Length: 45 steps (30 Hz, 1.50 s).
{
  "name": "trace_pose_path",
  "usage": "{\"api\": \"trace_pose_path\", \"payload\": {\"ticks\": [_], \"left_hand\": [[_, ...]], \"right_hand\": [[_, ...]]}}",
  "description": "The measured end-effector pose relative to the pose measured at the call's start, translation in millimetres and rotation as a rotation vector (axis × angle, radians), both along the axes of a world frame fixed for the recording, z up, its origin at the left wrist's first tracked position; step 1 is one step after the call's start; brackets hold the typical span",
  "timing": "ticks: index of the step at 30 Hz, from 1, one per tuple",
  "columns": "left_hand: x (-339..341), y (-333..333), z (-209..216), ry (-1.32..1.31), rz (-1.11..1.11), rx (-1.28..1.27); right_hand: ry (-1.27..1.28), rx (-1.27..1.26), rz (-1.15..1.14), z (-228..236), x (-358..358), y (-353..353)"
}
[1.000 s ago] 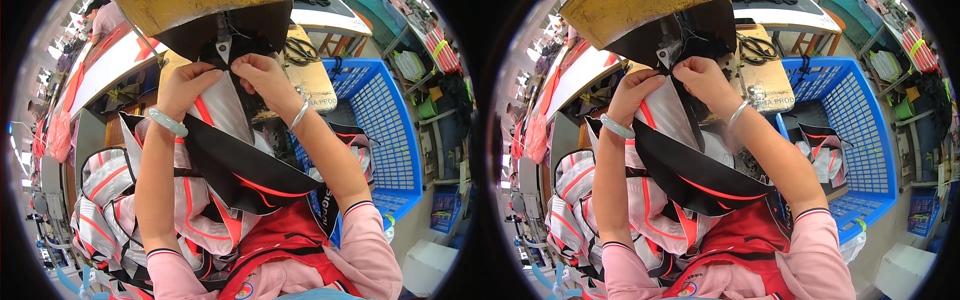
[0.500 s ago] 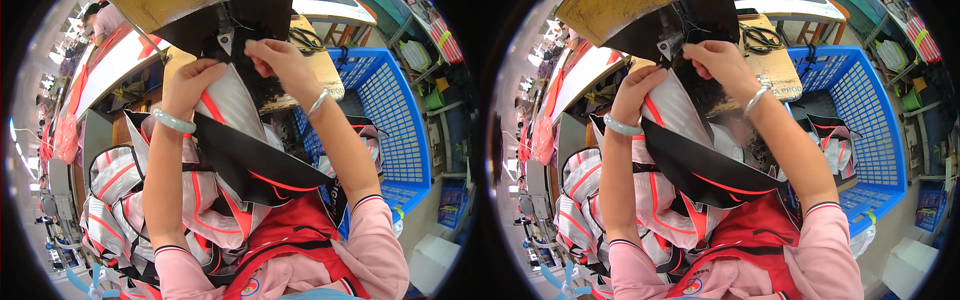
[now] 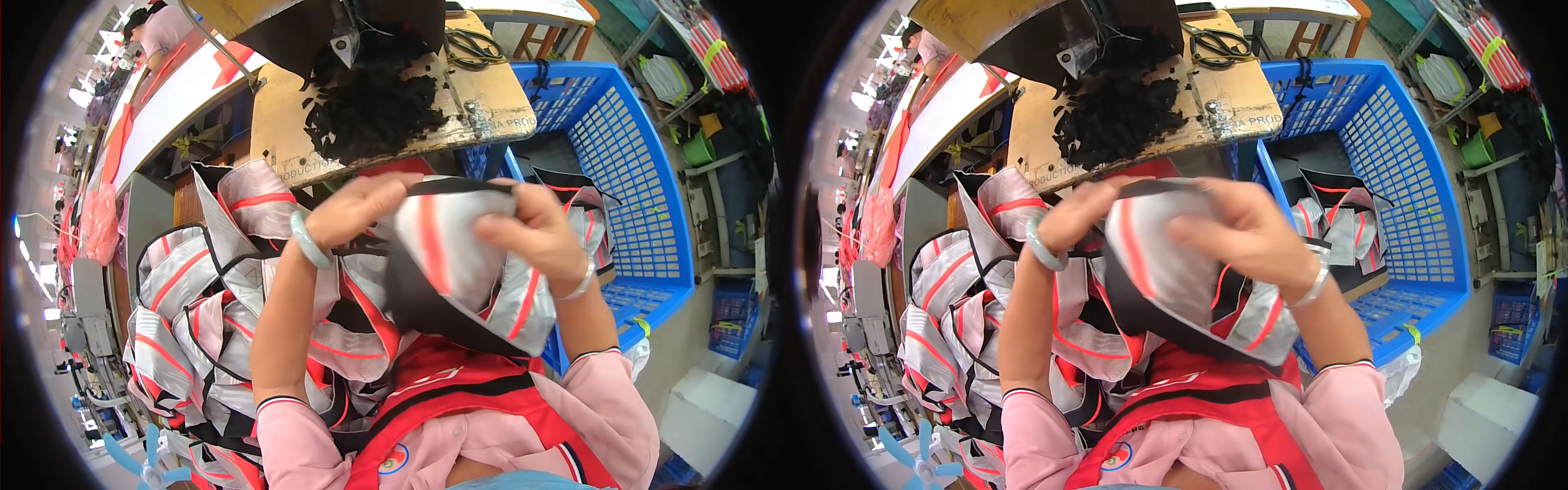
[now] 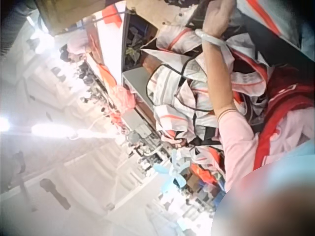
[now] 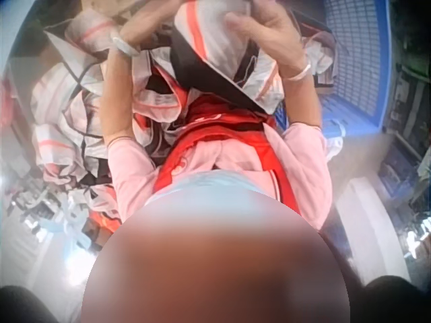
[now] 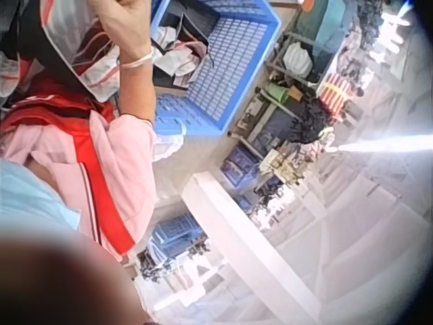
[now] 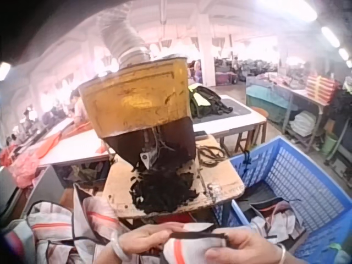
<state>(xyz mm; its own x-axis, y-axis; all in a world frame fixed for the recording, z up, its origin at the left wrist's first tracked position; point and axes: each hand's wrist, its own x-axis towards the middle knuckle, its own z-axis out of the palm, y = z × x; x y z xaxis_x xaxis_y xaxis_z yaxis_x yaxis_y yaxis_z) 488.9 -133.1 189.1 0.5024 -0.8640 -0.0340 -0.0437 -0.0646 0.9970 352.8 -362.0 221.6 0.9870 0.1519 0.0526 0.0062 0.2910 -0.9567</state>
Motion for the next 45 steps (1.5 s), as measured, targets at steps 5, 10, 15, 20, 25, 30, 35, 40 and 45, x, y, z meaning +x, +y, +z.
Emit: {"api": "trace_pose_path", "payload": {"ticks": [5, 10, 15, 20, 25, 30, 35, 40, 45], "left_hand": [[-30, -11, 2, 0.006, -0.048, 0.023], [-46, -27, 20, -0.249, -0.068, 0.106], [-49, -16, 49, -0.189, 0.04, 0.132], [-49, -9, -8, 0.126, 0.07, 0.031], [-51, 1, -32, -0.208, 0.239, 0.174], [-56, 14, 25, -0.085, 0.364, 0.084], [-41, 28, 69, -0.193, 0.396, 0.12], [17, 18, 66, -0.145, 0.473, 0.165], [58, 15, 62, -0.122, 0.489, 0.173]], "right_hand": [[0.088, -0.254, -0.136, -24, -5, -65], [-0.67, -1.107, -0.28, 15, 1, -36], [-0.297, -0.879, 0.116, 22, 11, 4], [-0.302, -0.967, 0.123, -1, 20, 1], [-0.075, -0.73, 0.214, -8, 35, -11], [-0.048, -0.549, 0.285, 5, 40, -9], [-0.197, -0.605, 0.104, 29, 55, 12], [-0.258, -0.612, -0.102, 10, 107, 20], [-0.221, -0.587, -0.127, 9, 146, 19]]}}
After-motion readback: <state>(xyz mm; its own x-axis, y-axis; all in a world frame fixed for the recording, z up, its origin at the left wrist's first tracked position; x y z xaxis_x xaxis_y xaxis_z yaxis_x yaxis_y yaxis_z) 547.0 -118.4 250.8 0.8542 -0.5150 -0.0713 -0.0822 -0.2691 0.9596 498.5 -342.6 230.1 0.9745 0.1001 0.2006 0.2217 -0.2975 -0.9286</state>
